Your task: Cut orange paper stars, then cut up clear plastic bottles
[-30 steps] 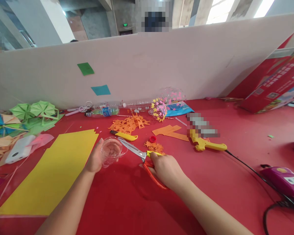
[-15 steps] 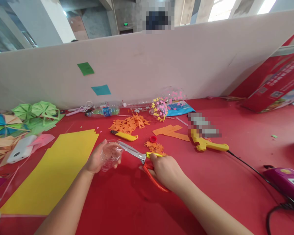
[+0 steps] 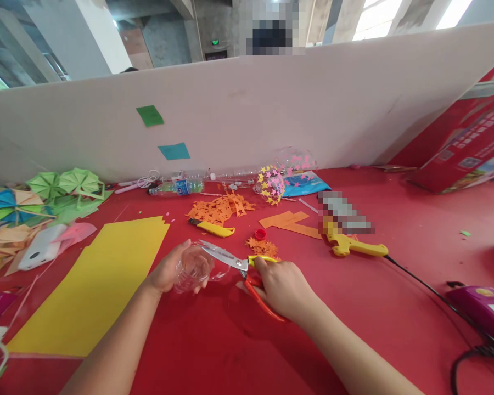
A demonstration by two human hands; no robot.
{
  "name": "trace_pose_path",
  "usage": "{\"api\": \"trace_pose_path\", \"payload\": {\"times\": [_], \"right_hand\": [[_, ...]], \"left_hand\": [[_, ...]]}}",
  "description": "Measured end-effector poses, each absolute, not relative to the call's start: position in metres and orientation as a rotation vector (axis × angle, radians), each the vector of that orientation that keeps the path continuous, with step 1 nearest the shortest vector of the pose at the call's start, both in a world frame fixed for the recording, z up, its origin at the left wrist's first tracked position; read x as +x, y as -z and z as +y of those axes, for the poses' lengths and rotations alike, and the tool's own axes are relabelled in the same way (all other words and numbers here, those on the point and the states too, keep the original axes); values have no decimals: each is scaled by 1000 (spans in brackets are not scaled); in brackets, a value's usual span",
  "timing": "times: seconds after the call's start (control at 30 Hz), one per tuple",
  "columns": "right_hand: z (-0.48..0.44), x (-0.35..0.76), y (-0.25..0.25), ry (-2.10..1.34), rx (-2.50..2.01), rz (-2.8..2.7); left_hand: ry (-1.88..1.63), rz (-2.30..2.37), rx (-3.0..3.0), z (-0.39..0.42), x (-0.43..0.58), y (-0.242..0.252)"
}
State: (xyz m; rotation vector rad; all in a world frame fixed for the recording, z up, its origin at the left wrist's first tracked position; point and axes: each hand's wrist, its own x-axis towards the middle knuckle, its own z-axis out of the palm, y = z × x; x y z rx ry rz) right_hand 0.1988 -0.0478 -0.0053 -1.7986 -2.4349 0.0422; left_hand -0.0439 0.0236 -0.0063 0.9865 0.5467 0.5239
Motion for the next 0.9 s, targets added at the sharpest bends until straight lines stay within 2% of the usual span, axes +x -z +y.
{"api": "trace_pose_path", "payload": {"times": [0.53, 0.6, 0.77, 0.9], "right_hand": [[-48, 198, 3, -146, -1855, -2443], [-48, 196, 2, -206, -1865, -2403], [-45, 192, 5, -335, -1980, -2230], [-45, 191, 4, -373, -2049, -2169]], "left_hand": [[-416, 497, 975, 28, -50, 6], [-502, 538, 1010, 31, -51, 6], [-1018, 867, 1350, 31, -47, 6], [-1216, 1084, 1595, 19, -26, 16]]}}
